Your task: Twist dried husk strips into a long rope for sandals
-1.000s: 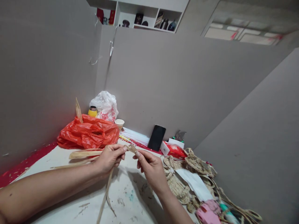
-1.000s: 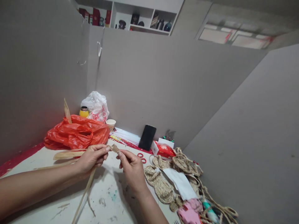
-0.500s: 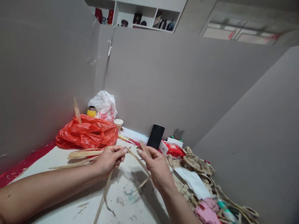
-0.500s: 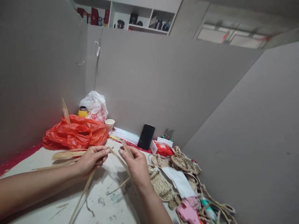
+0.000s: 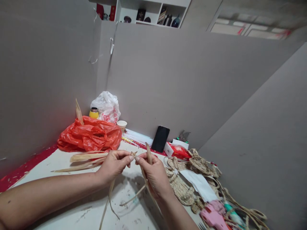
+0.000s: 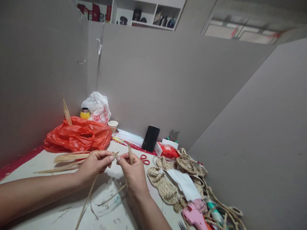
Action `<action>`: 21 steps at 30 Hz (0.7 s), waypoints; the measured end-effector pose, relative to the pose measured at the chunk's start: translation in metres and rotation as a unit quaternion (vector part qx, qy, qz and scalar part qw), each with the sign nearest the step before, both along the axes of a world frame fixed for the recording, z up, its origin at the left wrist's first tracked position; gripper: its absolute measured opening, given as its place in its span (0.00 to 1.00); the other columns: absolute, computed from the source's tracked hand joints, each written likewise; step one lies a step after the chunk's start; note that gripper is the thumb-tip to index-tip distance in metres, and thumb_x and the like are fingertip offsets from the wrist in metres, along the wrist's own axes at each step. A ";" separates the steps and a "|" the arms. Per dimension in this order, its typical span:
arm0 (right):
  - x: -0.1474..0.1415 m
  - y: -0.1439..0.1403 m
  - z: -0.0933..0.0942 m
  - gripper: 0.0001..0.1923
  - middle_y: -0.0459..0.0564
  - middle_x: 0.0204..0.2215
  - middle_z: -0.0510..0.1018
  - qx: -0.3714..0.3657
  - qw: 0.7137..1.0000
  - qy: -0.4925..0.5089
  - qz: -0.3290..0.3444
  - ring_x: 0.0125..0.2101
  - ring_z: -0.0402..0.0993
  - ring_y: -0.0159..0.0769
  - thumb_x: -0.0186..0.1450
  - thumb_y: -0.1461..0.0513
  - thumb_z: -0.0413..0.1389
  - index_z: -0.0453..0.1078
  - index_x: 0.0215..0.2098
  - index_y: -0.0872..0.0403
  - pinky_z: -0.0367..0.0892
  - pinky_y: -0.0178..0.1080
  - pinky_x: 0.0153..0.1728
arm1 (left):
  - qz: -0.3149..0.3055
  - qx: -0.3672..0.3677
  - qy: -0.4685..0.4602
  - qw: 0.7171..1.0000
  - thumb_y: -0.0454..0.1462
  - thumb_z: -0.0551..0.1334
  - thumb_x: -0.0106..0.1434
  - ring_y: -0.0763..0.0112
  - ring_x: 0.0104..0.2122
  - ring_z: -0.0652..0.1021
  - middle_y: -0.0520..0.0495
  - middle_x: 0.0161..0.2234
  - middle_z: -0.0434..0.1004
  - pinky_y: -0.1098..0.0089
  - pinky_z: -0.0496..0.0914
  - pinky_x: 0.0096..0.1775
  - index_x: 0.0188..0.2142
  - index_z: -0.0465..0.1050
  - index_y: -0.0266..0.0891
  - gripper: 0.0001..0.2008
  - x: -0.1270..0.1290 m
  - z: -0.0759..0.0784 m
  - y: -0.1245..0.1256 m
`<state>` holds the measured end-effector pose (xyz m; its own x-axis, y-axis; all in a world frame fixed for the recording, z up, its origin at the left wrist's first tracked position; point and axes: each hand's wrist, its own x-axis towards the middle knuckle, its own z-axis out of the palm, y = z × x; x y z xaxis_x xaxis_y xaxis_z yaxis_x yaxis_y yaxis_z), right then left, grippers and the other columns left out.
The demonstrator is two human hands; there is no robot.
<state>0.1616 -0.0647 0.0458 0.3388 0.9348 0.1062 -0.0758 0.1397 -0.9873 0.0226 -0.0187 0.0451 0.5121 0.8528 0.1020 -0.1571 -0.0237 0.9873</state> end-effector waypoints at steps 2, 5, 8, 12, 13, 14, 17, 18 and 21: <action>-0.001 -0.001 -0.001 0.12 0.42 0.19 0.71 0.009 0.999 -0.031 -0.009 0.22 0.64 0.30 0.51 0.57 0.65 0.68 0.23 0.55 0.59 0.34 0.27 | 0.009 0.007 0.007 1.000 0.48 0.65 0.52 0.82 0.16 0.57 0.56 0.18 0.64 0.76 0.50 0.20 0.27 0.75 0.35 0.16 0.000 0.001 0.000; -0.005 -0.003 0.001 0.13 0.43 0.19 0.70 0.009 0.997 -0.077 -0.017 0.22 0.62 0.30 0.51 0.56 0.64 0.67 0.22 0.56 0.58 0.33 0.26 | 0.025 0.007 0.010 1.000 0.48 0.65 0.51 0.82 0.16 0.56 0.56 0.16 0.63 0.75 0.50 0.20 0.23 0.73 0.35 0.17 0.001 0.000 0.001; -0.007 -0.006 0.003 0.13 0.43 0.19 0.69 0.002 0.994 -0.105 -0.019 0.21 0.60 0.29 0.53 0.56 0.63 0.67 0.23 0.57 0.57 0.32 0.25 | 0.021 -0.002 0.011 1.000 0.48 0.64 0.52 0.83 0.15 0.55 0.57 0.15 0.60 0.76 0.48 0.19 0.21 0.70 0.35 0.18 0.001 -0.003 0.004; -0.003 -0.005 0.004 0.12 0.43 0.21 0.70 -0.006 0.993 -0.115 0.012 0.22 0.60 0.28 0.54 0.56 0.62 0.68 0.25 0.56 0.56 0.31 0.24 | 0.004 -0.035 -0.018 0.999 0.48 0.64 0.52 0.85 0.14 0.54 0.58 0.15 0.59 0.77 0.47 0.18 0.21 0.67 0.35 0.18 0.001 -0.006 0.009; -0.001 -0.005 0.004 0.13 0.43 0.22 0.70 -0.010 0.993 -0.113 0.023 0.21 0.59 0.27 0.55 0.55 0.61 0.68 0.27 0.56 0.55 0.31 0.22 | 0.004 -0.049 -0.029 0.998 0.48 0.65 0.51 0.85 0.14 0.54 0.58 0.15 0.59 0.77 0.47 0.18 0.21 0.66 0.35 0.18 0.000 -0.006 0.011; 0.001 -0.004 0.005 0.14 0.44 0.23 0.71 -0.015 0.994 -0.108 0.029 0.19 0.57 0.26 0.57 0.53 0.59 0.69 0.30 0.56 0.53 0.30 0.20 | 0.004 -0.063 -0.040 0.997 0.47 0.65 0.51 0.85 0.14 0.54 0.58 0.15 0.59 0.77 0.46 0.18 0.21 0.66 0.35 0.17 0.000 -0.005 0.012; 0.011 -0.002 0.007 0.19 0.44 0.25 0.70 -0.016 0.996 -0.090 0.015 0.15 0.50 0.24 0.62 0.48 0.50 0.68 0.34 0.55 0.46 0.30 0.16 | -0.003 -0.105 -0.063 0.992 0.46 0.66 0.49 0.86 0.13 0.53 0.58 0.16 0.60 0.77 0.44 0.17 0.23 0.65 0.35 0.17 0.000 -0.003 0.015; 0.015 -0.001 0.008 0.19 0.44 0.24 0.69 -0.013 0.996 -0.091 0.003 0.15 0.49 0.24 0.63 0.48 0.49 0.68 0.34 0.55 0.45 0.31 0.15 | -0.008 -0.114 -0.067 0.991 0.46 0.67 0.49 0.87 0.13 0.52 0.58 0.16 0.61 0.77 0.43 0.17 0.23 0.65 0.35 0.17 0.000 -0.003 0.016; 0.026 -0.001 0.012 0.19 0.43 0.21 0.66 -0.008 0.991 -0.132 -0.026 0.16 0.51 0.25 0.62 0.49 0.50 0.70 0.31 0.56 0.47 0.31 0.17 | -0.025 -0.123 -0.069 0.990 0.46 0.66 0.50 0.88 0.12 0.51 0.57 0.17 0.63 0.77 0.41 0.17 0.23 0.65 0.35 0.17 -0.001 -0.003 0.017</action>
<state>0.1877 -0.0652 0.0575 0.3486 0.9192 0.1832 0.1932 0.1208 -0.9737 0.0221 -0.0018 0.0419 0.5505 0.8341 -0.0343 -0.2848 0.2263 0.9315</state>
